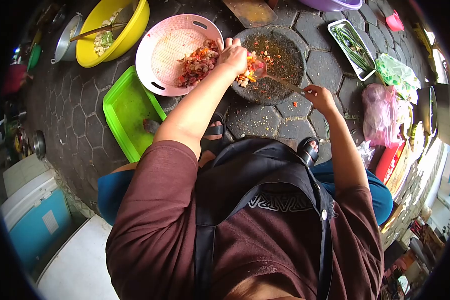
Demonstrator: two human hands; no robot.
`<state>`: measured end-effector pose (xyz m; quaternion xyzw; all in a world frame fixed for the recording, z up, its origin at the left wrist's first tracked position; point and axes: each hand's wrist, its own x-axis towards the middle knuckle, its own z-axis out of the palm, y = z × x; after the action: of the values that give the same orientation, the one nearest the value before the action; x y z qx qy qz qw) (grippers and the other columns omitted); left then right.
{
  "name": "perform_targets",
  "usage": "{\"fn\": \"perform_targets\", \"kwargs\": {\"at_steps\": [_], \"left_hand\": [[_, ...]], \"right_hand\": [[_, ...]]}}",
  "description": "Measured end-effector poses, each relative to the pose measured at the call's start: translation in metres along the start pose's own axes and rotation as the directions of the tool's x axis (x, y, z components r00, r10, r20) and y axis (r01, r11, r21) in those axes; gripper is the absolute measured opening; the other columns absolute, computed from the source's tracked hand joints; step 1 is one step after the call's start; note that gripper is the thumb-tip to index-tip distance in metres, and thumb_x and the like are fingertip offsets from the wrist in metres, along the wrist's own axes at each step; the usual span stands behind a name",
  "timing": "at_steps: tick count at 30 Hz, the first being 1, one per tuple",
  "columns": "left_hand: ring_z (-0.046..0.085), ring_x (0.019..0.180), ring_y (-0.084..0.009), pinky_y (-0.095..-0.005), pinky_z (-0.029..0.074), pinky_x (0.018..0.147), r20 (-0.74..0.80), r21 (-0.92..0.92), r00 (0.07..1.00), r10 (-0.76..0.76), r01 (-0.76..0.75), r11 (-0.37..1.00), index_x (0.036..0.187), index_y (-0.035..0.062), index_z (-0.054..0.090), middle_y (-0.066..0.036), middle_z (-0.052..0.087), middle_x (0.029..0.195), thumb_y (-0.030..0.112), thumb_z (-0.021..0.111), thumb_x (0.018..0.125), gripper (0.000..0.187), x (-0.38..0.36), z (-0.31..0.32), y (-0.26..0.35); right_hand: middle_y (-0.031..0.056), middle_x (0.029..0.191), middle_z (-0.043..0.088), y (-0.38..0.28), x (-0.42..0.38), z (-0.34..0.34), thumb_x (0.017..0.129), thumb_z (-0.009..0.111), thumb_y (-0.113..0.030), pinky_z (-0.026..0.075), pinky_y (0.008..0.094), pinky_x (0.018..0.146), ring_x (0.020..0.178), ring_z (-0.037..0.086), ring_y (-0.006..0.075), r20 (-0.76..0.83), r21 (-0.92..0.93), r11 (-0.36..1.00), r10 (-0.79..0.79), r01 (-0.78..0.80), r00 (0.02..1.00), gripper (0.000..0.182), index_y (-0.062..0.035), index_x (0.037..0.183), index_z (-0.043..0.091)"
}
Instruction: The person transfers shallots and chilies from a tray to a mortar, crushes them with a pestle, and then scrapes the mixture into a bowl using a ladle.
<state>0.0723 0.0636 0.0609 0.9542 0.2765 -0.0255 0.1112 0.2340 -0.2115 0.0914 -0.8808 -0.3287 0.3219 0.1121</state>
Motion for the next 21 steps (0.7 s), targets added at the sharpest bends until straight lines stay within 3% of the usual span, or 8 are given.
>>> {"fn": "perform_targets", "kwargs": {"at_steps": [1, 6, 7, 11, 14, 17, 19, 21], "left_hand": [[0.038, 0.118, -0.0275, -0.0594, 0.013, 0.106, -0.074, -0.057, 0.997, -0.015, 0.01, 0.998, 0.084, 0.0098, 0.069, -0.007, 0.052, 0.112, 0.018, 0.056, 0.08, 0.016, -0.001, -0.004, 0.0], [0.04, 0.118, -0.0286, -0.0619, 0.013, 0.105, -0.021, -0.041, 0.998, -0.059, 0.058, 0.997, 0.081, 0.0165, 0.07, -0.008, 0.052, 0.115, 0.022, 0.058, 0.081, 0.013, -0.017, 0.012, 0.021], [0.038, 0.12, -0.0295, -0.0627, 0.009, 0.106, 0.074, -0.052, 0.996, -0.054, 0.058, 0.997, 0.081, 0.018, 0.07, -0.007, 0.052, 0.116, 0.023, 0.06, 0.079, 0.011, -0.028, 0.012, 0.03], [0.028, 0.129, -0.0298, -0.0651, 0.006, 0.105, 0.067, -0.077, 0.994, -0.086, 0.091, 0.993, 0.088, 0.0206, 0.071, -0.005, 0.051, 0.119, 0.024, 0.059, 0.08, 0.015, -0.031, 0.033, 0.033], [0.027, 0.131, -0.0309, -0.067, 0.007, 0.104, 0.009, -0.007, 0.997, -0.082, 0.082, 0.997, 0.103, 0.0237, 0.068, -0.004, 0.049, 0.127, 0.031, 0.056, 0.082, 0.025, -0.016, -0.012, -0.004], [0.031, 0.129, -0.033, -0.0677, 0.01, 0.102, 0.028, 0.126, 0.99, -0.137, 0.132, 0.983, 0.111, 0.0277, 0.065, -0.005, 0.048, 0.132, 0.039, 0.056, 0.082, 0.033, -0.014, -0.085, -0.078], [0.034, 0.128, -0.0337, -0.0663, 0.015, 0.102, 0.178, 0.172, 0.979, -0.103, 0.072, 0.982, 0.111, 0.0292, 0.064, -0.005, 0.047, 0.134, 0.044, 0.057, 0.081, 0.035, -0.037, -0.133, -0.138], [0.042, 0.123, -0.0323, -0.0592, 0.025, 0.102, 0.307, 0.226, 0.912, -0.272, 0.207, 0.952, 0.112, 0.0278, 0.064, -0.006, 0.053, 0.128, 0.049, 0.056, 0.081, 0.039, -0.082, -0.173, -0.179]], "right_hand": [[0.0118, 0.086, 0.066, 0.003, -0.003, 0.0, 0.077, 0.063, -0.028, 0.049, 0.0377, 0.075, 0.085, 0.064, 0.0278, 0.003, 0.063, 0.998, 0.015, -0.016, 1.0, 0.027, -0.0201, 0.102, 0.068], [0.01, 0.084, 0.066, 0.027, -0.013, -0.02, 0.075, 0.066, -0.028, 0.049, 0.0359, 0.071, 0.079, 0.064, 0.0253, -0.036, 0.082, 0.992, 0.096, -0.092, 0.995, 0.028, -0.0188, 0.101, 0.068], [0.0088, 0.084, 0.066, 0.031, -0.016, -0.025, 0.075, 0.066, -0.028, 0.049, 0.0364, 0.07, 0.079, 0.063, 0.0248, -0.095, 0.052, 0.997, 0.07, -0.065, 0.993, 0.027, -0.0197, 0.101, 0.068], [0.0078, 0.084, 0.065, 0.045, -0.016, -0.043, 0.076, 0.064, -0.029, 0.049, 0.036, 0.071, 0.08, 0.063, 0.0249, -0.16, 0.021, 0.996, 0.089, -0.087, 0.983, 0.027, -0.0211, 0.102, 0.068], [0.0066, 0.082, 0.065, 0.035, -0.018, -0.057, 0.077, 0.064, -0.03, 0.049, 0.0358, 0.07, 0.078, 0.063, 0.0239, -0.19, 0.007, 0.995, 0.103, -0.103, 0.976, 0.028, -0.0205, 0.102, 0.068], [0.0061, 0.078, 0.064, 0.013, -0.019, -0.062, 0.075, 0.065, -0.029, 0.049, 0.0335, 0.065, 0.067, 0.063, 0.0201, -0.222, 0.046, 0.999, 0.01, 0.0, 0.975, 0.03, -0.0176, 0.103, 0.068], [0.0068, 0.08, 0.065, -0.013, -0.019, -0.062, 0.074, 0.064, -0.025, 0.048, 0.0329, 0.063, 0.062, 0.062, 0.0189, -0.213, 0.087, 0.995, -0.038, 0.058, 0.976, 0.031, -0.0165, 0.104, 0.068], [0.0083, 0.083, 0.065, -0.03, -0.006, -0.051, 0.072, 0.064, -0.022, 0.049, 0.0334, 0.066, 0.067, 0.064, 0.0206, -0.257, 0.034, 0.98, -0.18, 0.195, 0.95, 0.033, -0.0167, 0.105, 0.067]]}}
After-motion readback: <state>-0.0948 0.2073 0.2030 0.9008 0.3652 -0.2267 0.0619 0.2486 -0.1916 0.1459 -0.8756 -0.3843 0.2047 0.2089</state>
